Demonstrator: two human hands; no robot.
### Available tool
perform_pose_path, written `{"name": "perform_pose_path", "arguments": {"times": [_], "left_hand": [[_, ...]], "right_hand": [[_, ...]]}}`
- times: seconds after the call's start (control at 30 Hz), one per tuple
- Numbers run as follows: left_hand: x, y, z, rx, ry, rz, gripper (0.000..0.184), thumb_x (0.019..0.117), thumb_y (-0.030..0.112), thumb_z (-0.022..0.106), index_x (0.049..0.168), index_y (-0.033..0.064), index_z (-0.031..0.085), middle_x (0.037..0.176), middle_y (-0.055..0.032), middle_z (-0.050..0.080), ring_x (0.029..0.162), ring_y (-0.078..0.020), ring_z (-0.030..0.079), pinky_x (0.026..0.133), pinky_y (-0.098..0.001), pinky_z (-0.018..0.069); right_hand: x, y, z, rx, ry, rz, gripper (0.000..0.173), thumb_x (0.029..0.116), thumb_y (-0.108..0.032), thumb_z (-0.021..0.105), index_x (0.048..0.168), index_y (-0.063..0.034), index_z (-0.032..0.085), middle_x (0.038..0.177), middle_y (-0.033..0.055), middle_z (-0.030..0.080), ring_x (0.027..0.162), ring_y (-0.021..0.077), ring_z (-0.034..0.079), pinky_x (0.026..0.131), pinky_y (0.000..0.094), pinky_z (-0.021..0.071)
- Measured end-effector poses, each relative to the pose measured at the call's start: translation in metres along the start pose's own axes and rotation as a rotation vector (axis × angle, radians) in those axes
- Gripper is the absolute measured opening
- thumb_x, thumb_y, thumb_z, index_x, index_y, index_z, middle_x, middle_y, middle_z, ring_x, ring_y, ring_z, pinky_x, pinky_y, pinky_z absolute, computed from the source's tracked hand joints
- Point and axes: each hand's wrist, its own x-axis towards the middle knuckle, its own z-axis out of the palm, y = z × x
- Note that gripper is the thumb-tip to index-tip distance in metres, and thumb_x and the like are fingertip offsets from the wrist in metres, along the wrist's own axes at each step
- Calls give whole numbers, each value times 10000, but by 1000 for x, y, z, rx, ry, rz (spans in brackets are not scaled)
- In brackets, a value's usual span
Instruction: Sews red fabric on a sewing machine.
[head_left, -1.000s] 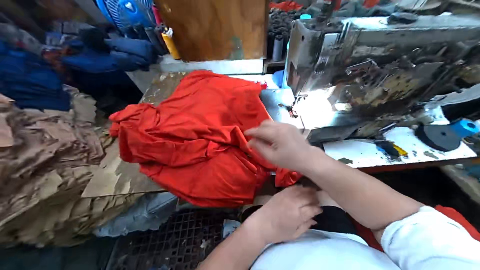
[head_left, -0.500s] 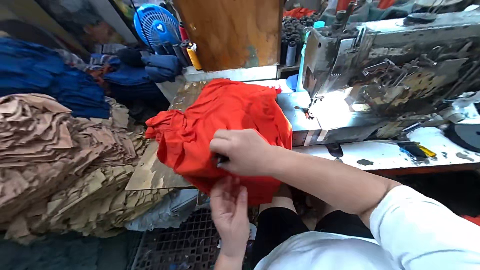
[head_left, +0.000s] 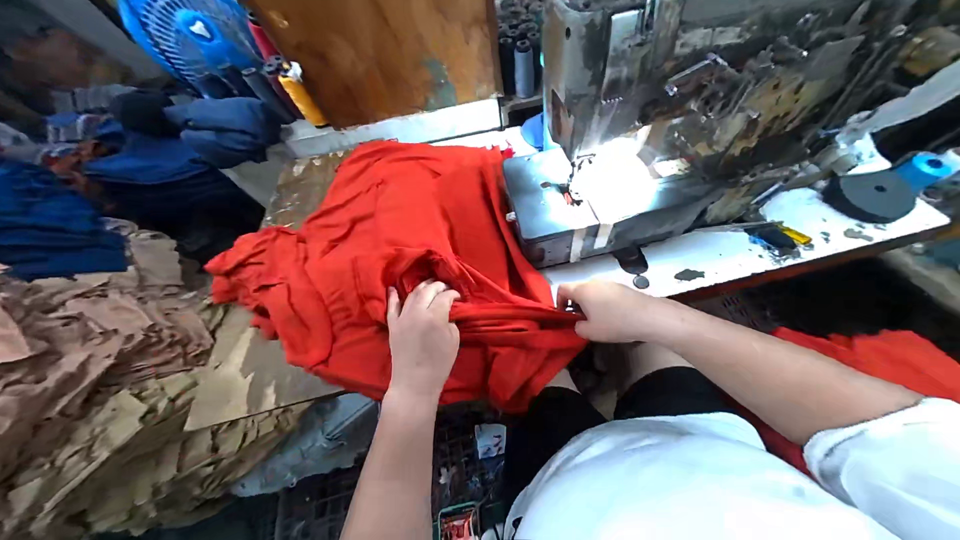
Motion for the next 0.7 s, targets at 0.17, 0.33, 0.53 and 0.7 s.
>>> {"name": "perform_pose_path", "arguments": {"times": [0.17,0.33,0.53,0.7], "left_hand": [[5,26,-18,-109,177,153,367,880,18,507,1150,88,744,1295,-81,702,1340,-286,579,1174,-702,231],[10,31,-55,-164,180,181,349,945,103,483,1192,100,729,1272,-93,709,1291,-258,617,1187,-661,273],[29,12,-65,-905,175,117,185,1023,186,616,1139,179,759,1159,41,761,1127,-112,700,1058,-344,538],[114,67,-44,-826,396,137,169,1021,57,525,1127,58,658,1045,79,694,969,21,648,871,-177,532]], "right_hand": [[6,-21,21,25,554,-425,471,858,-447,792,1164,-103,694,1100,118,662,865,243,694,667,447,597],[36,-35,17,-69,790,-737,87,903,-76,699,970,-43,742,924,83,689,808,209,696,636,362,582],[11,-6,-19,429,627,-826,231,1035,-139,588,1037,21,755,858,94,736,794,114,682,758,282,544],[0,-10,-8,394,758,-861,358,977,-33,609,1329,11,656,998,142,756,843,221,727,774,397,597]]}}
